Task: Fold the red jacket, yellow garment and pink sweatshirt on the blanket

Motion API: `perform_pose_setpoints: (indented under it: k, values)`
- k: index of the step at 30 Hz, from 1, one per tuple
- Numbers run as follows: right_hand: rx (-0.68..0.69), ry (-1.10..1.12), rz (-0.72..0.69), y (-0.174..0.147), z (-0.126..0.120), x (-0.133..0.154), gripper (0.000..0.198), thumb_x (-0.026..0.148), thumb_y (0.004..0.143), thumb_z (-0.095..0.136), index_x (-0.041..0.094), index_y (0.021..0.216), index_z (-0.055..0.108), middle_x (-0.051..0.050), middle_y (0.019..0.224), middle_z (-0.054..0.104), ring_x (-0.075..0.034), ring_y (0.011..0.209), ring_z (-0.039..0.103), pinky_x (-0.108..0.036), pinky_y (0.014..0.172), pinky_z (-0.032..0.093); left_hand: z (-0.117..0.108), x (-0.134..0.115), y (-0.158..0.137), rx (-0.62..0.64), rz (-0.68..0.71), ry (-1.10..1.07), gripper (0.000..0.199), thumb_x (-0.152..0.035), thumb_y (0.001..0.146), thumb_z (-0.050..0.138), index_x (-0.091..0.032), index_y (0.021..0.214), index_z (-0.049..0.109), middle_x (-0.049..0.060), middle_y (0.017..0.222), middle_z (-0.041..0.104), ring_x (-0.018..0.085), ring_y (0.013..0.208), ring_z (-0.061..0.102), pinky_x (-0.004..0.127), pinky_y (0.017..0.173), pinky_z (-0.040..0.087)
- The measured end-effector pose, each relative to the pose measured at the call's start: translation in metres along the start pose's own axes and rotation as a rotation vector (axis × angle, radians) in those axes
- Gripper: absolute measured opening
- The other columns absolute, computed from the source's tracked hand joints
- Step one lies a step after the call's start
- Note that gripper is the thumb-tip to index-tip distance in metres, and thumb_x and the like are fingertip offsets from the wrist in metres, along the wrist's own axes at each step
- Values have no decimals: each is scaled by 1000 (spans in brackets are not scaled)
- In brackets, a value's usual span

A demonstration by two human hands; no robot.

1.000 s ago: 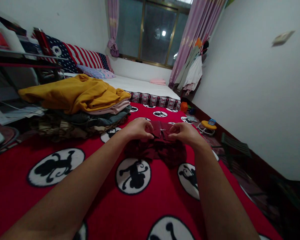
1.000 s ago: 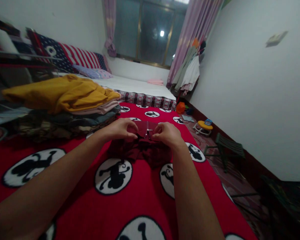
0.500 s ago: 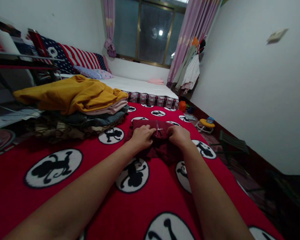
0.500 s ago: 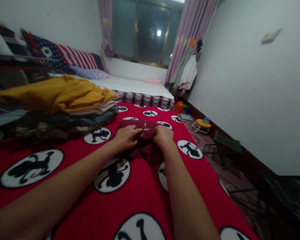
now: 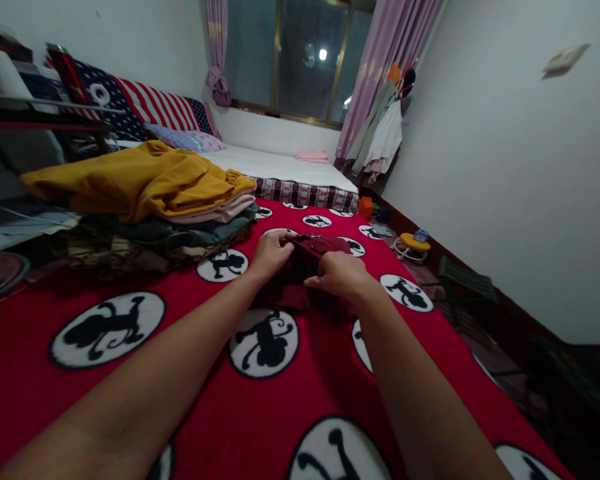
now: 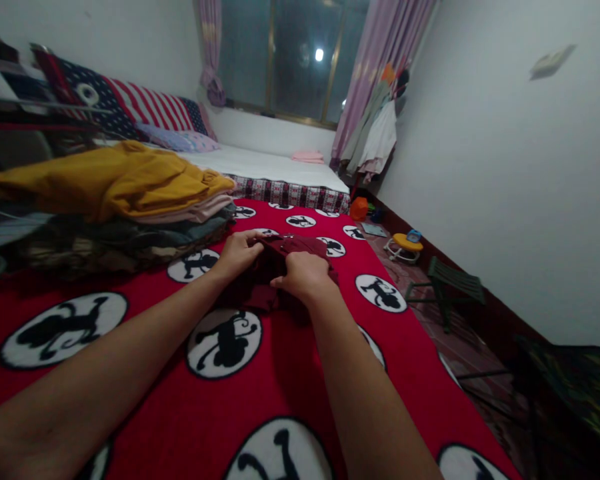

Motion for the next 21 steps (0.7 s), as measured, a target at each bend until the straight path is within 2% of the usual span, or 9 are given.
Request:
perform_pose_setpoints:
  k: [2, 4, 6, 8, 11, 14, 17, 21]
  values:
    - [-20, -18, 28, 7, 13, 1, 51, 63, 74, 65, 18, 96, 70, -14, 100, 71, -29, 95, 66, -34, 76, 48, 1, -1, 0, 8, 6, -5, 33, -18, 77, 54, -20, 103, 75, 4, 93, 75, 19, 83, 68, 25, 76, 52]
    - [-63, 2, 61, 12, 21, 1, 56, 64, 77, 62, 15, 106, 66, -17, 107, 69, -29, 99, 66, -34, 78, 49, -1, -2, 1, -7, 19, 1, 33, -20, 78, 55, -21, 104, 75, 4, 96, 75, 19, 85, 68, 26, 76, 52]
    - [-111, 8, 91, 15, 26, 2, 51, 53, 82, 62, 13, 113, 61, -19, 110, 68, -30, 100, 66, -34, 80, 50, -5, -4, 3, -40, 32, 11, 33, -23, 79, 56, -22, 106, 75, 4, 97, 75, 20, 84, 68, 27, 75, 52]
    - [-139, -5, 84, 16, 28, 6, 38, 35, 87, 58, 11, 116, 58, -21, 111, 67, -30, 101, 67, -35, 80, 50, -9, -7, 4, -70, 46, 12, 33, -25, 80, 56, -22, 107, 75, 5, 96, 75, 20, 83, 68, 27, 74, 52]
    - [-112, -44, 27, 15, 34, 14, 29, 13, 88, 43, 12, 111, 62, -20, 108, 69, -30, 99, 68, -36, 79, 51, -13, -12, 4, -103, 53, -1, 31, -24, 81, 56, -23, 105, 75, 3, 97, 75, 21, 87, 68, 27, 76, 52]
    - [-63, -56, -25, 15, 40, 19, 31, 9, 87, 41, 13, 107, 65, -19, 108, 69, -30, 100, 68, -35, 80, 51, -17, -20, 2, -116, 53, 9, 30, -24, 82, 56, -23, 106, 75, 3, 98, 75, 20, 89, 68, 27, 78, 52]
    - [-122, 47, 24, 20, 36, 10, 29, 10, 85, 46, 14, 106, 66, -18, 108, 69, -29, 102, 67, -34, 83, 50, -17, -33, -1, -108, 92, 26, 30, -22, 83, 56, -23, 106, 75, 2, 98, 76, 19, 88, 68, 26, 77, 51]
    - [-329, 344, 106, 30, 24, -11, 29, 8, 83, 46, 10, 101, 69, -17, 104, 71, -26, 101, 66, -30, 86, 48, -18, -53, -7, -103, 171, 14, 28, -22, 83, 58, -24, 104, 76, 2, 95, 76, 18, 82, 69, 24, 71, 51]
Point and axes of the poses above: each hand's wrist, its own y-axis towards the middle knuckle, its own z-axis out of the palm, x = y × z, the point moved 10 cm from there along y, towards the middle knuckle
